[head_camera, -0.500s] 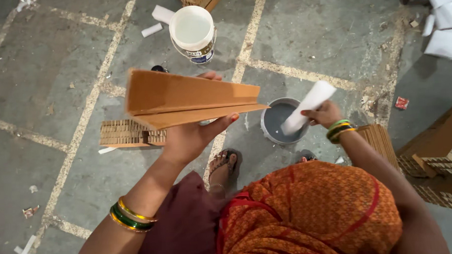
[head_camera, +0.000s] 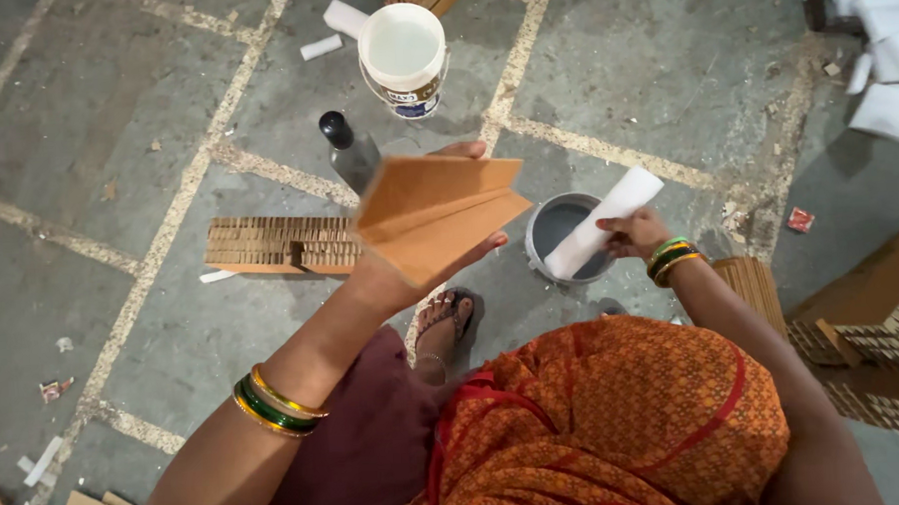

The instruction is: The person picks up a long, narrow wooden piece and uses a white foam roller to wipe its surface. They repeatedly dip the roller into a bucket of water and continue cleaning the wood, turning it over to clean different sides.

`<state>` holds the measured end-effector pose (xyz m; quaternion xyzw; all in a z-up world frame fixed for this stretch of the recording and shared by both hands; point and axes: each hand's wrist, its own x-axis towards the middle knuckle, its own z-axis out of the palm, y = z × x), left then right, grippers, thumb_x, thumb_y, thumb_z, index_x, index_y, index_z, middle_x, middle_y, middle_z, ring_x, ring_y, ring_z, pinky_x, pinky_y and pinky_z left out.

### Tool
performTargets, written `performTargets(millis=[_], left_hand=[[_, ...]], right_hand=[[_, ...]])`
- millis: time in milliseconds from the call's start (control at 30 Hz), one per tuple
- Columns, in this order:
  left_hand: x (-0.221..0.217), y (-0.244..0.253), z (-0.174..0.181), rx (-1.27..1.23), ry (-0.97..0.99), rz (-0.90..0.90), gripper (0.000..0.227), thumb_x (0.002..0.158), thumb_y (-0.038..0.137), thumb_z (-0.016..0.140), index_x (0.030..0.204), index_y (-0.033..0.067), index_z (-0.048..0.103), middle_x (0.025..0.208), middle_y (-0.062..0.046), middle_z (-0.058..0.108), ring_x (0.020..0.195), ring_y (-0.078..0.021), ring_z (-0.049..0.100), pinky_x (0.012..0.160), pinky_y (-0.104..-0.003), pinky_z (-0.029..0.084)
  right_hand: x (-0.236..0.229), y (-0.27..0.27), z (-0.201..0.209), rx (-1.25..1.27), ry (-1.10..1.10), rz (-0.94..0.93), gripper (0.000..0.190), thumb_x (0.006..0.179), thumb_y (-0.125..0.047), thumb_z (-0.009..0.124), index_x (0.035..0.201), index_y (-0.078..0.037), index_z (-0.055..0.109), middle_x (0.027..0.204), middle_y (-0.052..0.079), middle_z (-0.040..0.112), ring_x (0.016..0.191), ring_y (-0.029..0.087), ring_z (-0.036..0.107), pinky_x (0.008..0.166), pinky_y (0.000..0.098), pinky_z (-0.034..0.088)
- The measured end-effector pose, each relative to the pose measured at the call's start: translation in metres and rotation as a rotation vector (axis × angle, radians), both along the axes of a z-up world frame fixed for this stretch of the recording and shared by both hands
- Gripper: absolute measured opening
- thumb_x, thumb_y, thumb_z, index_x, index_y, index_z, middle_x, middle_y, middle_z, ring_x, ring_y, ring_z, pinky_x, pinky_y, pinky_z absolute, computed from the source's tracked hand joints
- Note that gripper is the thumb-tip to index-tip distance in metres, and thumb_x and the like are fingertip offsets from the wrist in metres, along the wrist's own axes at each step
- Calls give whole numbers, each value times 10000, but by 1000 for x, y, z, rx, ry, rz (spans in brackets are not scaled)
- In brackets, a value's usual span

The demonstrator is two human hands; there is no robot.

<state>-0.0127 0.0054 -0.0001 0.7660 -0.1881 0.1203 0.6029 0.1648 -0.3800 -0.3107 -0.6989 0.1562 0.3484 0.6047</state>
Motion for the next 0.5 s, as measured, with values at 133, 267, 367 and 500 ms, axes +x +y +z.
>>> performTargets(millis=[133, 267, 367, 500], left_hand=[[2, 6, -5, 105, -158, 27, 727, 895, 116, 903, 1487, 96, 482, 1519, -36, 525, 1349, -142, 587, 1130, -271, 538], [8, 17, -9, 454, -258, 84, 762, 837, 195, 933, 1456, 95, 500, 1497, -68, 546, 1343, -187, 578, 1109, -331, 508], [9, 14, -14, 392, -98, 52, 787, 835, 225, 907, 1475, 74, 475, 1521, -78, 531, 1346, -194, 574, 1116, -341, 502], [11, 3, -19, -25, 132, -47, 748, 885, 266, 851, 1495, 75, 462, 1529, -62, 526, 1366, -188, 572, 1144, -332, 531]], right_hand=[[-6, 8, 8, 132, 31, -38, 317, 871, -149, 775, 1069, 60, 644, 797, 141, 686, 655, 238, 680, 583, 369, 581], [-23, 14, 29, 202, -8, -76, 341, 862, -163, 765, 1098, 50, 642, 847, 122, 706, 703, 241, 664, 647, 375, 593], [-30, 9, 37, 330, 9, -147, 325, 844, -174, 727, 1116, -22, 634, 898, 123, 734, 773, 225, 694, 689, 347, 587], [-27, -14, 54, 711, -97, -177, 237, 990, -130, 761, 1096, 24, 615, 887, 110, 660, 787, 232, 670, 741, 392, 609]])
